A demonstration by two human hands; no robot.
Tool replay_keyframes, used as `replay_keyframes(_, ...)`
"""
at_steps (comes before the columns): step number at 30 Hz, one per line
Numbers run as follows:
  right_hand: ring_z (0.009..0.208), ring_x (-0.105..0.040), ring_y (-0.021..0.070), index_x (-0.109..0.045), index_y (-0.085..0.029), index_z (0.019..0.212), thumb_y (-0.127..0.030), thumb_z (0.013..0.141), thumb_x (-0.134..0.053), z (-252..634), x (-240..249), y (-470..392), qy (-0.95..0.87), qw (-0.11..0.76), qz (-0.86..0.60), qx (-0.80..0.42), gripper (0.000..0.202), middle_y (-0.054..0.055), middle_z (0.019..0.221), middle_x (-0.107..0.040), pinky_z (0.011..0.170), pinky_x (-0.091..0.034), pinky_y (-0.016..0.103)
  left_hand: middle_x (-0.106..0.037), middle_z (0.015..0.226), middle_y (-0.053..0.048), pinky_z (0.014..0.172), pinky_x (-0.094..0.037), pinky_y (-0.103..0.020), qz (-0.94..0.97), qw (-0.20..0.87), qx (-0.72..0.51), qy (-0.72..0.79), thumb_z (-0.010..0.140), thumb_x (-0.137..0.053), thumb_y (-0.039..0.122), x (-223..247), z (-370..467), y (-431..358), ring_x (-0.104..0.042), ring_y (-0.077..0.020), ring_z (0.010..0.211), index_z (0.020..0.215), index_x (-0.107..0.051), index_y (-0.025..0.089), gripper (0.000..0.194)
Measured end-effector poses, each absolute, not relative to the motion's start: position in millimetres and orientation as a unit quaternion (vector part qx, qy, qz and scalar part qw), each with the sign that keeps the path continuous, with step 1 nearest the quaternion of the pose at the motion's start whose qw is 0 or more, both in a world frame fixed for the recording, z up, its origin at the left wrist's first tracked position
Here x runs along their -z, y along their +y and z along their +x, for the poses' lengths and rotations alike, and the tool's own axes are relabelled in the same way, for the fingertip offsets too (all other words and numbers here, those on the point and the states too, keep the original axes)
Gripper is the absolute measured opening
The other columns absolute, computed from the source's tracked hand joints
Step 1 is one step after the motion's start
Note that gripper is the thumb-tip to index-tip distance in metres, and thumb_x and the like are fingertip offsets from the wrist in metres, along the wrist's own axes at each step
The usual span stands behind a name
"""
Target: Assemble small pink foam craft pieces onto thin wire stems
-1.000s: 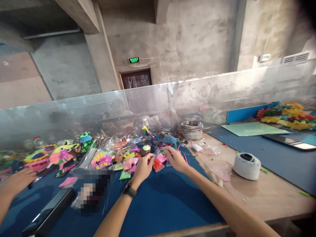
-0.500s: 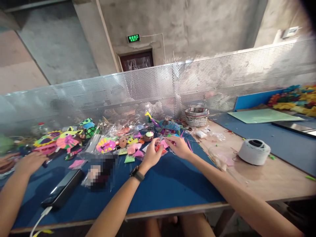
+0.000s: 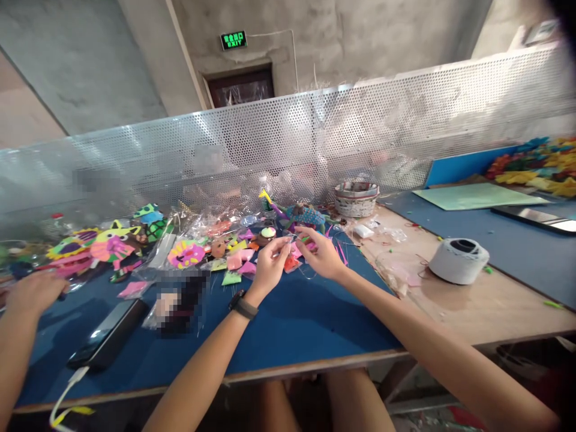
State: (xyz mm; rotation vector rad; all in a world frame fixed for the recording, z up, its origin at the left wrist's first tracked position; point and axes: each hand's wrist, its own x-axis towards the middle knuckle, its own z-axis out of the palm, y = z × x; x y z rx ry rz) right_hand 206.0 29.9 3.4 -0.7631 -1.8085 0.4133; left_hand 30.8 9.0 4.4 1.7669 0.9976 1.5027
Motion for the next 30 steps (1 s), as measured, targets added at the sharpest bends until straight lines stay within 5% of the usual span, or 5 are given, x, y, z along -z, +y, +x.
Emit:
replay_keyframes(16,0.073,-0.064,0.0149,-0.069,-0.018,0.106,-0.041,0.096,-0.054,206.9,-10.8,20.8,-0.774,0.521,-0.314,-0.177,0.030,0.005,0.088,-0.071,0.065,-0.050,0.025,-0.070,0.096,-0.007,0.077,-0.053,-0.028,0.662,0.300,-0.584,0.362,0.087,-0.068,0.041,-7.9,30.5,7.4,-0.065,-0.0170,0.086,0.102,-0.069,0.016,0.030)
replay_keyframes(30,0.068,-0.056,0.0129,-0.063,-0.018,0.094,-0.052,0.093,-0.056,204.4,-2.1,31.1,-0.723,0.513,-0.278,-0.369,0.035,0.001,0.077,-0.060,0.061,-0.049,0.024,-0.065,0.084,-0.003,0.065,-0.048,-0.024,0.687,0.334,-0.548,0.341,0.090,-0.065,0.039,-14.2,23.0,6.1,-0.059,-0.0119,0.069,0.099,-0.067,0.017,0.024)
